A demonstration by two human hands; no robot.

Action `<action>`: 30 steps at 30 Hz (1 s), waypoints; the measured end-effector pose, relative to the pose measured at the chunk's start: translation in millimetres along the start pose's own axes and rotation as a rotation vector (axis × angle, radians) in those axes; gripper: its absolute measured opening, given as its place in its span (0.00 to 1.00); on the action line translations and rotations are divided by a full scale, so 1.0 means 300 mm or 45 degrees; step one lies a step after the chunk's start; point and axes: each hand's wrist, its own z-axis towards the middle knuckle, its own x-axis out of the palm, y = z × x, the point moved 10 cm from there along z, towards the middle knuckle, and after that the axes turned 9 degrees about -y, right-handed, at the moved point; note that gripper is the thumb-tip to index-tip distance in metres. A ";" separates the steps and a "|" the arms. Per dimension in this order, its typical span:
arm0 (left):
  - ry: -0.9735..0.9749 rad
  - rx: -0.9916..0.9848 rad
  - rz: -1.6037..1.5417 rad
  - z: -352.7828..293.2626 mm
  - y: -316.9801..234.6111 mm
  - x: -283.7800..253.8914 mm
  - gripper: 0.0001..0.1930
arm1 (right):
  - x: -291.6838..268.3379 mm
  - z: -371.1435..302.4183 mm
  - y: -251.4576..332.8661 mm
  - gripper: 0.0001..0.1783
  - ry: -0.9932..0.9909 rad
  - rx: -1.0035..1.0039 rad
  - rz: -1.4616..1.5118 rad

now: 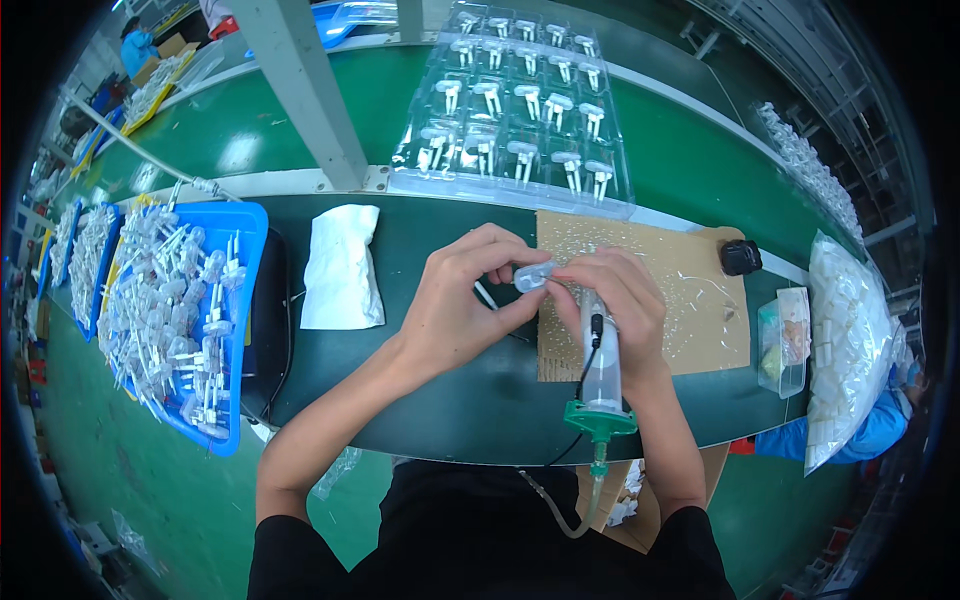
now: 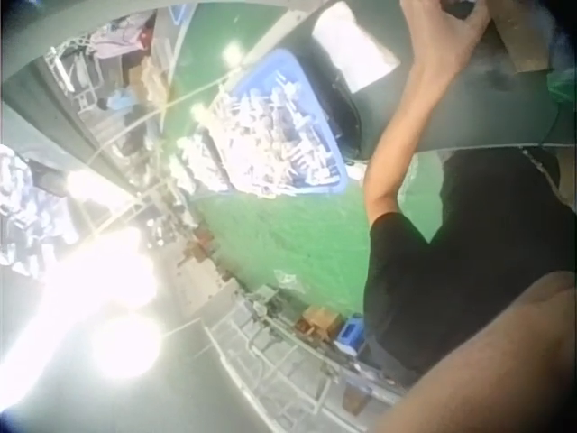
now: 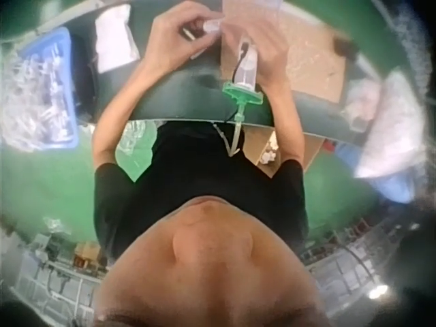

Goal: The person applies glue to plastic components using a glue dispenser, then assembles the components by hand.

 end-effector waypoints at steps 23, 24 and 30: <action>0.130 -0.311 -0.562 -0.049 0.074 0.052 0.12 | 0.003 -0.020 -0.006 0.11 -0.048 0.213 -0.041; 0.124 -0.276 -0.531 -0.047 0.068 0.047 0.12 | 0.006 -0.021 -0.008 0.11 -0.036 0.195 -0.021; 0.159 -0.388 -0.565 -0.040 0.093 0.053 0.08 | -0.044 -0.028 -0.047 0.09 -0.114 0.218 0.080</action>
